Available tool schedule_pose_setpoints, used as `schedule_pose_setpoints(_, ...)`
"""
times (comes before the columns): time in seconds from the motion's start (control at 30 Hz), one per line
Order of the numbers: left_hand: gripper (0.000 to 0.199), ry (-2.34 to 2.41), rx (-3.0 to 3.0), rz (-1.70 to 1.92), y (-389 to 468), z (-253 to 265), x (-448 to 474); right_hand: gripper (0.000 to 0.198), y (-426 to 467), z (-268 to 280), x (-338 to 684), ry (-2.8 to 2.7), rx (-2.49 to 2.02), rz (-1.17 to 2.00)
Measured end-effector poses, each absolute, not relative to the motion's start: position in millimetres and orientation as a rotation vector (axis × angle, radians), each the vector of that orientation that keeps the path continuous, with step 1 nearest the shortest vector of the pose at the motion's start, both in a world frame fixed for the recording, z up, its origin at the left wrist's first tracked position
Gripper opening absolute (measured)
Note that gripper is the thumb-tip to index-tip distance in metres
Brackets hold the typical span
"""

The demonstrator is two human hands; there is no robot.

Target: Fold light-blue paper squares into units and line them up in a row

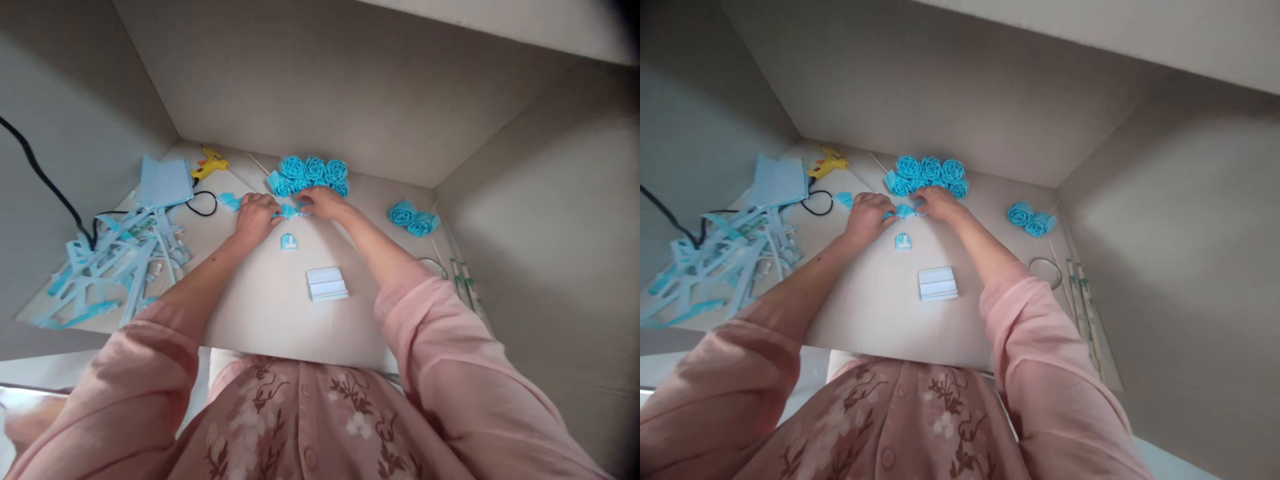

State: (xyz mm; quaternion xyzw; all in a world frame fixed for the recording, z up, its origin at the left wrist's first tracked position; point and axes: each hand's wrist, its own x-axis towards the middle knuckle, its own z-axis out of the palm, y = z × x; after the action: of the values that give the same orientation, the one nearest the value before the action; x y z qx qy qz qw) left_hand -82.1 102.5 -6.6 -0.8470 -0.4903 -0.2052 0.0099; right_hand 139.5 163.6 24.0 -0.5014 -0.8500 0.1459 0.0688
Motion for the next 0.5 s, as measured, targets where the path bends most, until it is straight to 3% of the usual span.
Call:
schedule_pose_setpoints(0.27,0.032,-1.481,-2.793,-0.669,105.1,-16.1,-79.0,0.073,159.5,7.3,127.0,-2.671,-1.119,0.527)
schedule_pose_setpoints(0.5,0.026,-1.481,-2.774,-0.572,106.7,-14.6,-79.5,0.064,147.1,9.7,120.3,-2.614,-1.214,0.474)
